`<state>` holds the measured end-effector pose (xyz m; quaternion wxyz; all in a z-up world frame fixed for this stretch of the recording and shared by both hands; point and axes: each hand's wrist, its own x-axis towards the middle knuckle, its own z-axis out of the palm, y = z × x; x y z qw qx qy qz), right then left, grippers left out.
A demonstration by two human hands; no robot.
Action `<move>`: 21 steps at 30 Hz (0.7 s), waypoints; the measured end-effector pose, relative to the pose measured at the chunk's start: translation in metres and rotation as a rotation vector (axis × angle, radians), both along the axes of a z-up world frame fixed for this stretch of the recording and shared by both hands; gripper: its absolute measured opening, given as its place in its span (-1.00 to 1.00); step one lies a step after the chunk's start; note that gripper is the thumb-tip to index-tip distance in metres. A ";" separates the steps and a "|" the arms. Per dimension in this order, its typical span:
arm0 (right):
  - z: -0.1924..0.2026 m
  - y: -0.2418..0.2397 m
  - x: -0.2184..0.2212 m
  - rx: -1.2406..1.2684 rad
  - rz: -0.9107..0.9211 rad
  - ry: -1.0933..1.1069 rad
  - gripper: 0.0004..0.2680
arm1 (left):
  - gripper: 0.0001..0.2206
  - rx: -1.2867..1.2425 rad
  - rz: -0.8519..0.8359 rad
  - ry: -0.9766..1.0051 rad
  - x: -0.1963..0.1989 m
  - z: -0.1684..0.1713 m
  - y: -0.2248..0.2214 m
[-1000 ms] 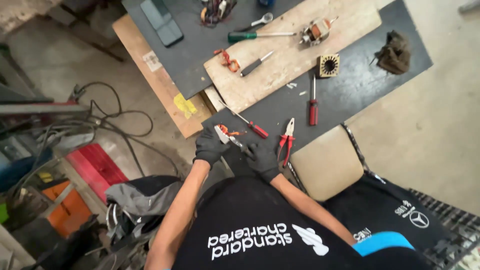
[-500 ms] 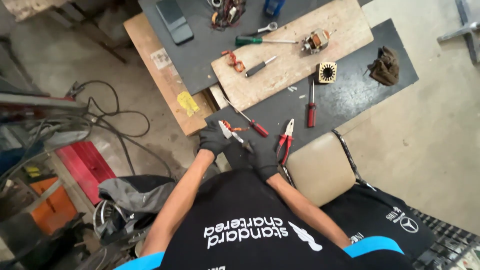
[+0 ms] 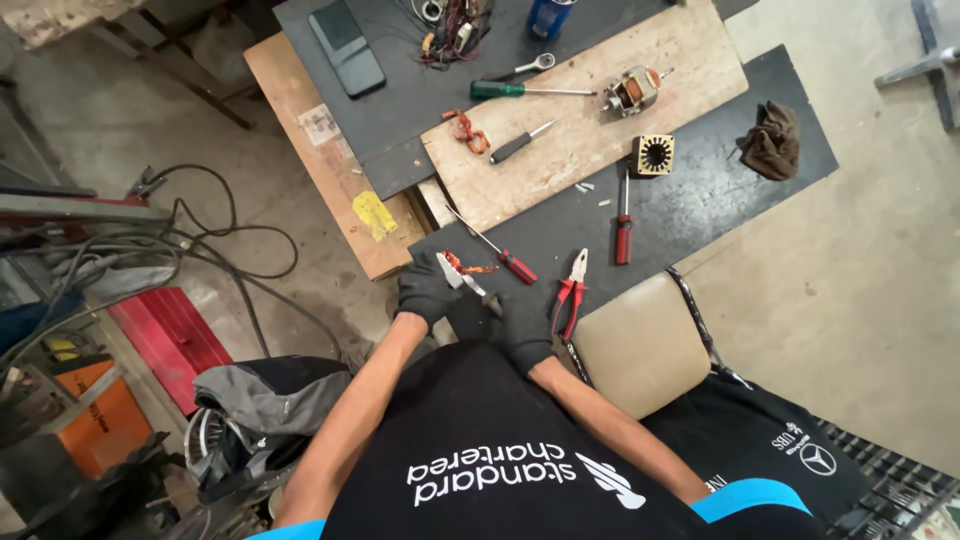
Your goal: Repairing an electrical stator by cutting and stripping wires using pliers at a workbench
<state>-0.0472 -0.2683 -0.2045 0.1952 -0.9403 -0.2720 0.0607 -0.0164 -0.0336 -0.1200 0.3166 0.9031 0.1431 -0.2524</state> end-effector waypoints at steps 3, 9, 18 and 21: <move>0.014 -0.001 -0.003 0.053 -0.102 0.228 -0.68 | -0.04 0.067 -0.037 -0.030 -0.008 -0.008 0.002; 0.054 0.012 -0.004 -0.045 -0.049 0.143 -0.80 | 0.01 0.039 -0.069 0.016 -0.014 -0.015 0.008; 0.027 0.008 -0.004 0.058 -0.078 -0.009 -0.73 | -0.22 0.039 0.013 -0.042 -0.006 0.037 0.010; 0.042 0.010 -0.007 -0.066 -0.018 -0.026 -0.69 | -0.25 0.042 0.071 -0.060 -0.013 0.028 0.013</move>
